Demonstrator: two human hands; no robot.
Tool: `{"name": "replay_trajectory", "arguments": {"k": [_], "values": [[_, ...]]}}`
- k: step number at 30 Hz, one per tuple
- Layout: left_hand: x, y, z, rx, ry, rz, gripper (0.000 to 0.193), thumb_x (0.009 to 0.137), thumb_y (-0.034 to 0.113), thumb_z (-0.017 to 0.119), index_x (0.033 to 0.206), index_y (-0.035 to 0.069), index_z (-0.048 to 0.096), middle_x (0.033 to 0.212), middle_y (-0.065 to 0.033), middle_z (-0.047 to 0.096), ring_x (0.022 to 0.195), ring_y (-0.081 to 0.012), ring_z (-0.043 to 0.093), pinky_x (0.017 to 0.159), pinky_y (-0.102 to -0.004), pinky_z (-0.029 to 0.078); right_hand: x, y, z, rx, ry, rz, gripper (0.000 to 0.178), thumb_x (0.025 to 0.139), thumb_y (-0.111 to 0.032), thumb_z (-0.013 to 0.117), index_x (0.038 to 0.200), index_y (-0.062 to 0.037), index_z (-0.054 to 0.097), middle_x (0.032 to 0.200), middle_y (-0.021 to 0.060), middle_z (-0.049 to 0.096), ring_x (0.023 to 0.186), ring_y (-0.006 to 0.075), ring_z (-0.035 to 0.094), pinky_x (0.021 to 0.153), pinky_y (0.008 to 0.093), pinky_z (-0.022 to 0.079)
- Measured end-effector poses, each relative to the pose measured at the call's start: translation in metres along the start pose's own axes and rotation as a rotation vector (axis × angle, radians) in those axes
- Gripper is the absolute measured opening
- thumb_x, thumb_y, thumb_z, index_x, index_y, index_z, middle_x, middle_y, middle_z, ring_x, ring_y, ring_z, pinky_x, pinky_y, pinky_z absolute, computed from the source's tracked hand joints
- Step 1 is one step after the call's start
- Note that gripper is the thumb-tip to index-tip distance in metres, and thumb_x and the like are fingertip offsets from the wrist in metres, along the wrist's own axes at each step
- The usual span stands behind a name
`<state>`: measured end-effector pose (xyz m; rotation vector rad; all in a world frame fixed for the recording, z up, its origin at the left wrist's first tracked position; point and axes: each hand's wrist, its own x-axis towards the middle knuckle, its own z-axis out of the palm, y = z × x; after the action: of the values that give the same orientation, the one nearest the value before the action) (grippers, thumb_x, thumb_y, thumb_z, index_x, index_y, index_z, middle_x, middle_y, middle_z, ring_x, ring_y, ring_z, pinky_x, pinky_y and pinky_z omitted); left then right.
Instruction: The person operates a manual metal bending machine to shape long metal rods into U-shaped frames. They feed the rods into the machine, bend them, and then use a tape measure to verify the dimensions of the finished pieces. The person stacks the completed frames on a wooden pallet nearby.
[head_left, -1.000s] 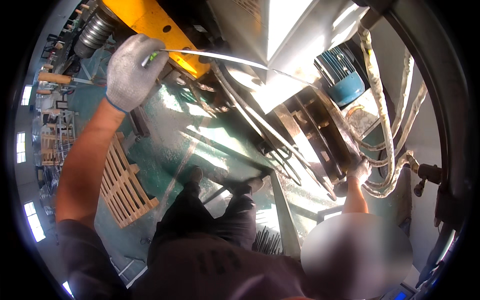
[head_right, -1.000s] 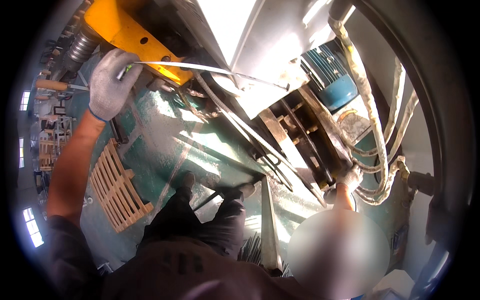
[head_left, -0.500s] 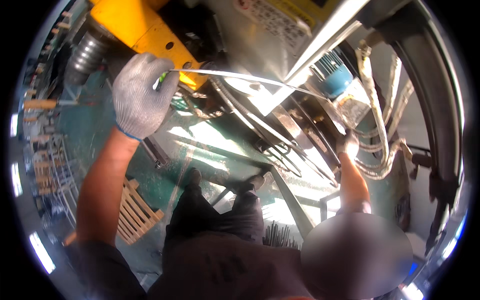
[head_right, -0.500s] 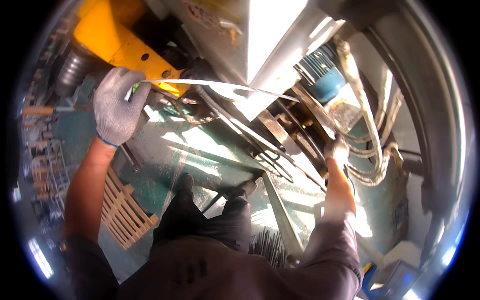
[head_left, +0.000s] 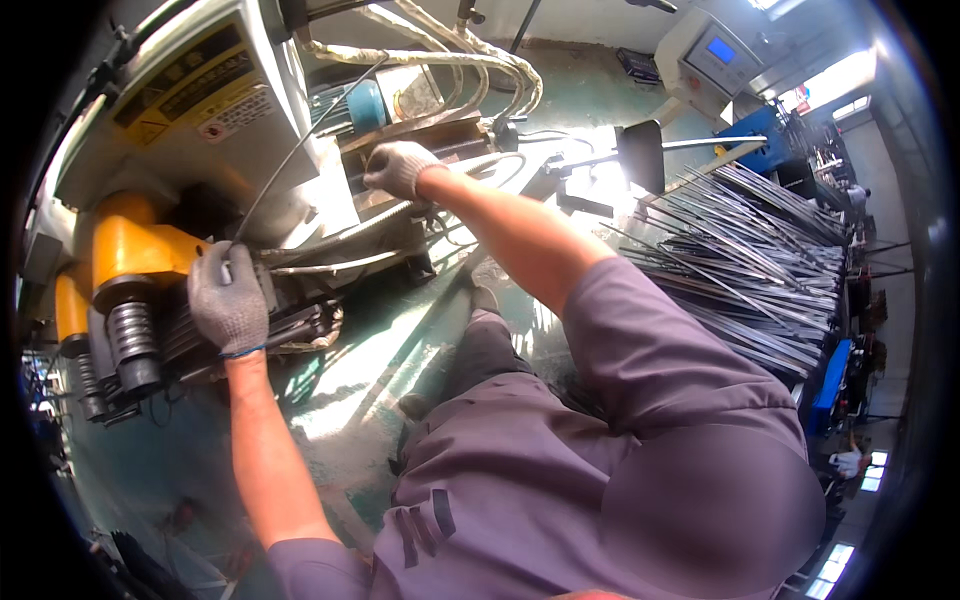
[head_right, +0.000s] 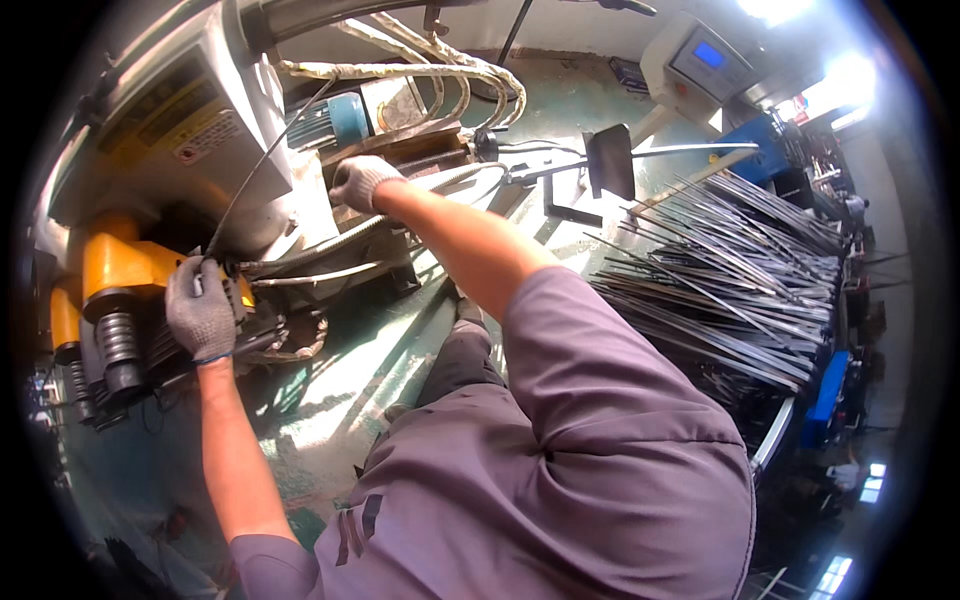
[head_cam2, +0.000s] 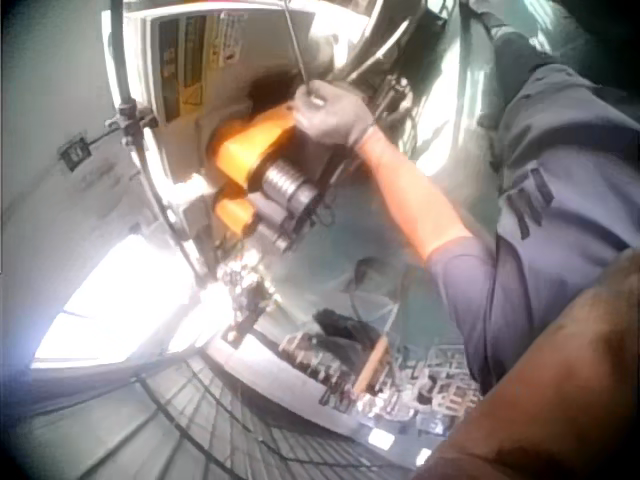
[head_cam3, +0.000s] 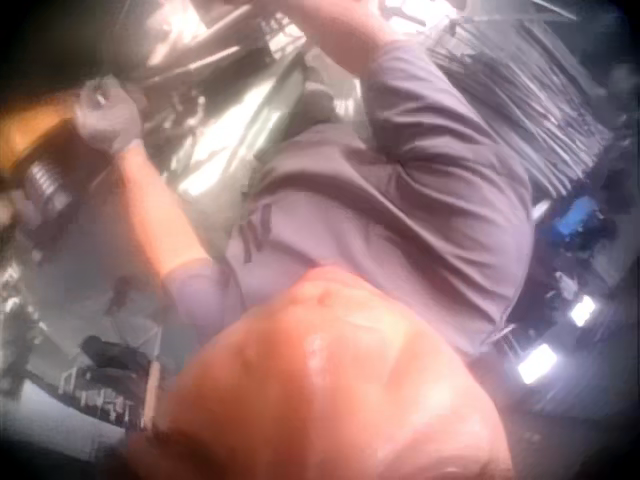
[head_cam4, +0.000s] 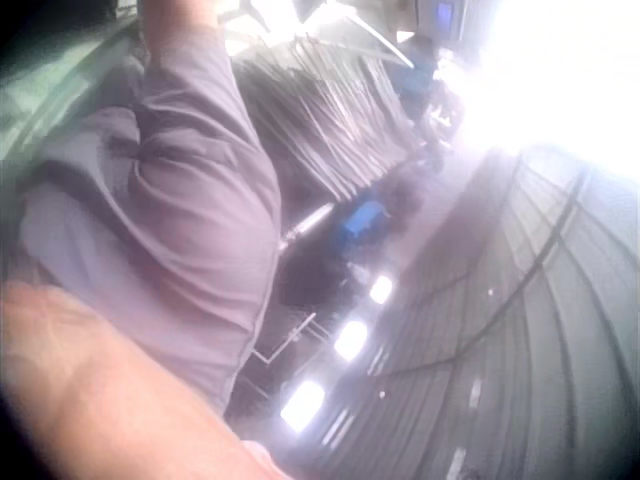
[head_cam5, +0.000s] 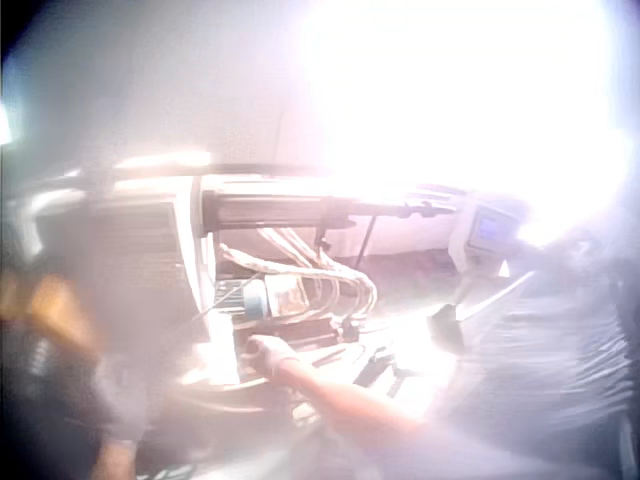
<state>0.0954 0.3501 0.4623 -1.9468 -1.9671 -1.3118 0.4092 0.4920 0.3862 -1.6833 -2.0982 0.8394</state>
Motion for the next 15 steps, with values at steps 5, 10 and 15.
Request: {"name": "replay_trajectory", "arguments": {"k": [5, 10, 15], "values": [[-0.04, 0.007, -0.075, -0.404, -0.04, -0.075, 0.012, 0.103, 0.009, 0.078, 0.107, -0.003, 0.076, 0.1, -0.0096, 0.072, 0.092, -0.0205, 0.067, 0.087, -0.0334, 0.053, -0.151, -0.067, 0.045, 0.275, 0.176, -0.019, 0.039, 0.096, -0.038, 0.078, 0.117, -0.0048, 0.081, 0.114, 0.0187, 0.082, 0.108, 0.0385, 0.078, 0.097, 0.0452, 0.061], [-0.095, -0.038, -0.158, -0.634, -0.241, -0.307, 0.009, 0.102, 0.002, 0.078, 0.109, -0.003, 0.075, 0.102, -0.0029, 0.071, 0.095, -0.0099, 0.064, 0.086, -0.0269, 0.052, -0.248, -0.14, 0.066, 0.429, 0.2, 0.029, 0.029, 0.103, -0.024, 0.077, 0.125, -0.0053, 0.078, 0.114, 0.0166, 0.082, 0.102, 0.0295, 0.08, 0.093, 0.0403, 0.062], [-0.131, -0.124, -0.243, -0.496, -0.463, -0.302, 0.01, 0.092, -0.003, 0.077, 0.102, -0.004, 0.077, 0.095, -0.009, 0.074, 0.089, -0.0171, 0.071, 0.082, -0.0315, 0.056, -0.262, -0.172, 0.134, 0.756, 0.422, 0.078, 0.025, 0.103, -0.014, 0.078, 0.123, 0.0009, 0.078, 0.106, 0.0107, 0.083, 0.098, 0.0155, 0.077, 0.088, 0.0313, 0.061]]}}
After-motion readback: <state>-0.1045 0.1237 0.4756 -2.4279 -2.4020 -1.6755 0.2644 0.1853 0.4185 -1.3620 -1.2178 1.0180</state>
